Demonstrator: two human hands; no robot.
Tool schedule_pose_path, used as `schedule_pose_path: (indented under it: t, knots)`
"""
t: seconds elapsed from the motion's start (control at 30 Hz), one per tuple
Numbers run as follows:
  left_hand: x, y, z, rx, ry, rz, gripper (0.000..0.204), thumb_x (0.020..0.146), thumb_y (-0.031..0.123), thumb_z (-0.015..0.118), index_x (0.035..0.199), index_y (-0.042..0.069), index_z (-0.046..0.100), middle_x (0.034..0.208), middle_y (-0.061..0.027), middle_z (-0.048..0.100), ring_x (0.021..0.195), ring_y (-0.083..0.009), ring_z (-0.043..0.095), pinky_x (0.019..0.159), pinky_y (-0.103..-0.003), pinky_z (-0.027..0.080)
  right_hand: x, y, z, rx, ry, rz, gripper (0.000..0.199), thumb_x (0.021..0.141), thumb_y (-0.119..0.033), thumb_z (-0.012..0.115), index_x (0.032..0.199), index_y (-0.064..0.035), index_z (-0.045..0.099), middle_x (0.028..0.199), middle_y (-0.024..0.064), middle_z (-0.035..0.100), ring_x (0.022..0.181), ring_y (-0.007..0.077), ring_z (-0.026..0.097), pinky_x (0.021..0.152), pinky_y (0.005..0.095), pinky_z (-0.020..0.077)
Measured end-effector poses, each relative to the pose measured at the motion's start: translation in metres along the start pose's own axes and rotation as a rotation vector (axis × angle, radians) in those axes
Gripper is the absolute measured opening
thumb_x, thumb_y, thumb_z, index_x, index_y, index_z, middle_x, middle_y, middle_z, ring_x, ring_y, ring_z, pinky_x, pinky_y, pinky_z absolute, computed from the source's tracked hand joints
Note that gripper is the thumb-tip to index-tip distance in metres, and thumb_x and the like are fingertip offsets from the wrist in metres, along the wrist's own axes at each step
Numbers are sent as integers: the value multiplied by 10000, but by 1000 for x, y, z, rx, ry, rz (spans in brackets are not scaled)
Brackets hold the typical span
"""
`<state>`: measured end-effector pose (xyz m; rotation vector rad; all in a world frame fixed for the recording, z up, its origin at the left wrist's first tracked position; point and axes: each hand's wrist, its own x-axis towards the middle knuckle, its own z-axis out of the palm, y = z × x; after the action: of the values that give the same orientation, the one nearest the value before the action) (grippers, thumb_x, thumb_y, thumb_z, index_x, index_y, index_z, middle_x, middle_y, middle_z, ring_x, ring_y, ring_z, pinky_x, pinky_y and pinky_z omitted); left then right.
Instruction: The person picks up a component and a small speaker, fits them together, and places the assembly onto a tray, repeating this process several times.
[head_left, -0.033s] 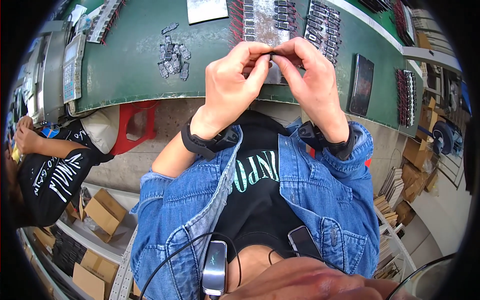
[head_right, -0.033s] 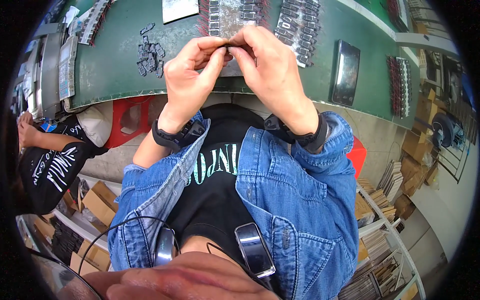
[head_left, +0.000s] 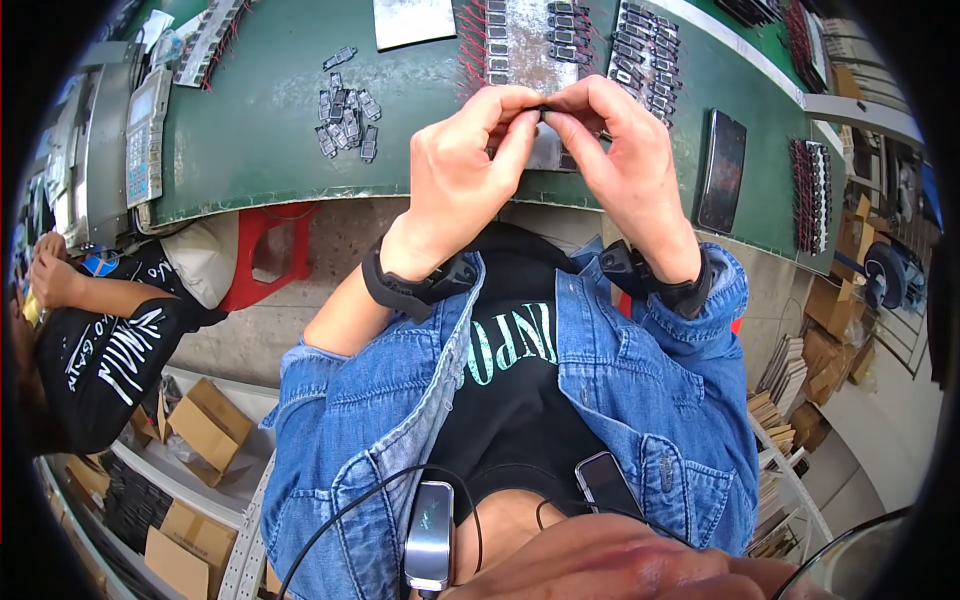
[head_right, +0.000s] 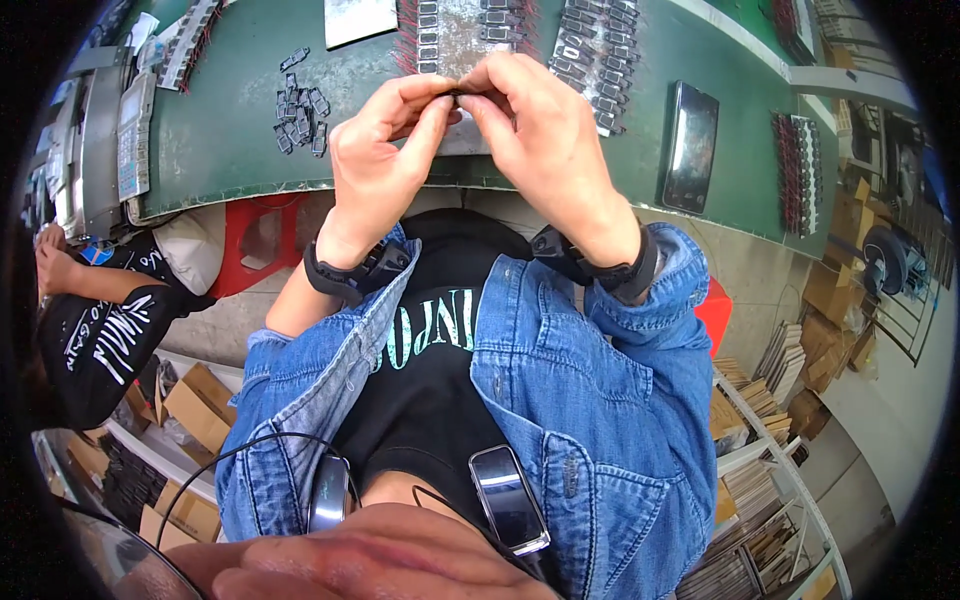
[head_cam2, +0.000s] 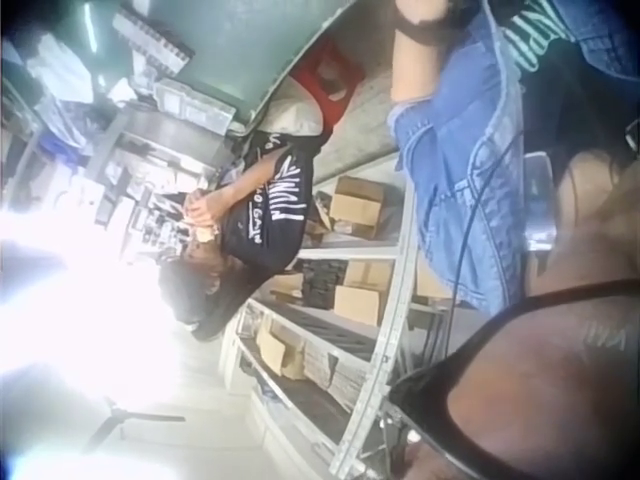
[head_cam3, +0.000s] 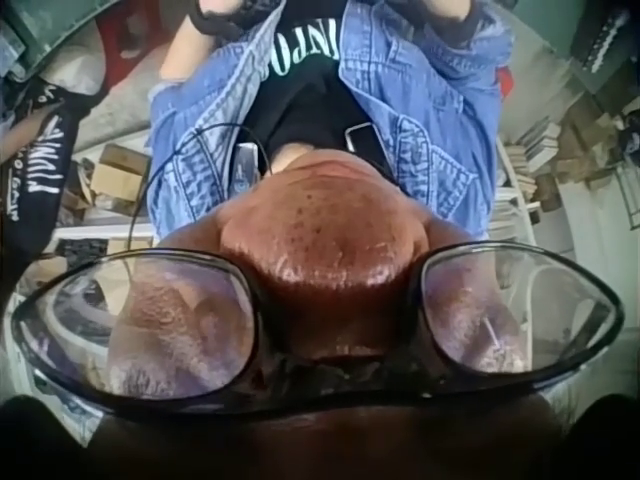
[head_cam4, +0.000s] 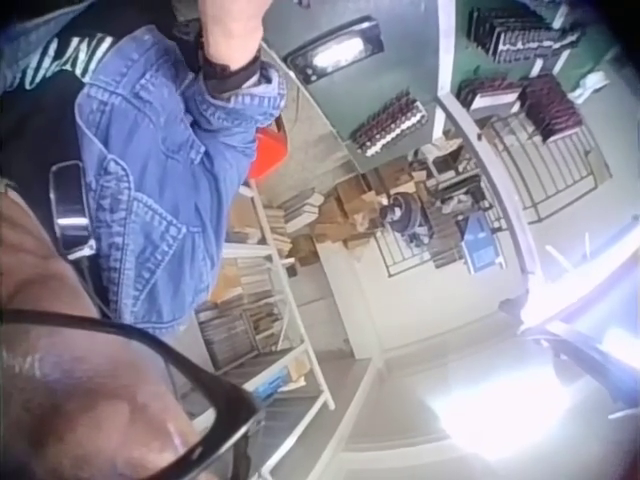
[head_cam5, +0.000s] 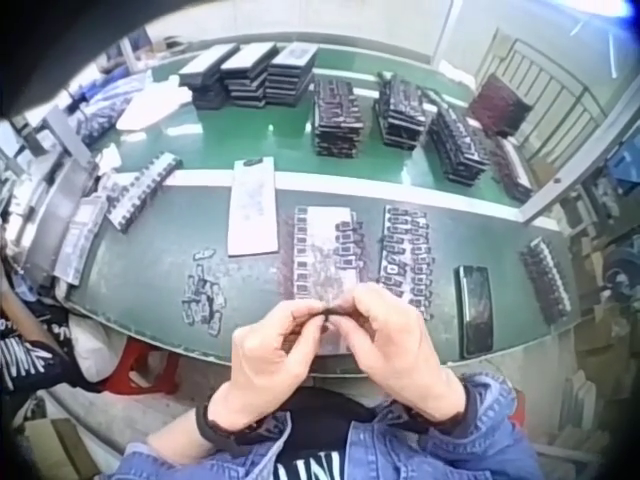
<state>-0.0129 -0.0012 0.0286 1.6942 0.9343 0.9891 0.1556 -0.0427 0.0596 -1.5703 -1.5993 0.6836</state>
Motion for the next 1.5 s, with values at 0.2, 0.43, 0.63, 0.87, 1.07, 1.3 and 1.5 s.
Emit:
schedule_pose_path:
  t: [0.2,0.43,0.63,0.87,1.07,1.3,1.5]
  knots:
    - [10,7,-19,-14,188,90,231,895,25,694,1125,24,712,1149,-117,709,960,-193,723,765,-284,592,28,26,-28,-91,-97,104,138,908,-69,697,1037,-23,683,909,57,686,821,139,680,755,268,536]
    - [1,-13,-30,-11,193,146,194,899,15,686,1088,18,730,1198,-128,697,985,-189,707,758,-275,583,28,45,-16,-489,100,-283,158,873,-49,698,1029,-68,715,915,84,663,829,234,672,732,315,534]
    - [-3,-18,-51,113,242,160,167,907,13,674,1055,36,747,1137,-112,723,962,-183,705,751,-273,572,26,38,-9,-502,205,-384,175,858,-38,700,1028,-72,722,919,96,662,853,270,660,741,342,531]
    - [43,-62,-139,662,298,67,146,900,105,674,1018,83,758,1033,-77,732,937,-236,694,805,-329,559,-1,16,-7,-529,73,-298,176,844,-53,720,1019,-58,714,955,101,665,909,289,652,778,364,518]
    - [74,-86,-145,1015,76,263,164,872,167,689,1004,90,749,932,-77,714,968,-296,653,874,-408,527,6,10,-12,-561,-56,-195,168,832,-55,727,995,-40,688,952,108,654,904,293,638,788,376,509]
    - [89,-89,-148,1105,-138,261,200,870,132,694,1063,102,739,916,-87,714,928,-299,663,841,-363,549,2,12,-15,-536,-61,-171,218,842,-45,726,1051,-39,665,977,105,668,902,269,650,798,354,510]
    - [56,-29,-107,179,124,103,290,934,56,663,1221,71,707,962,-62,760,781,-136,727,713,-251,574,-8,-13,-6,180,76,8,156,911,-26,700,1063,-30,665,971,30,702,873,107,649,769,255,509]
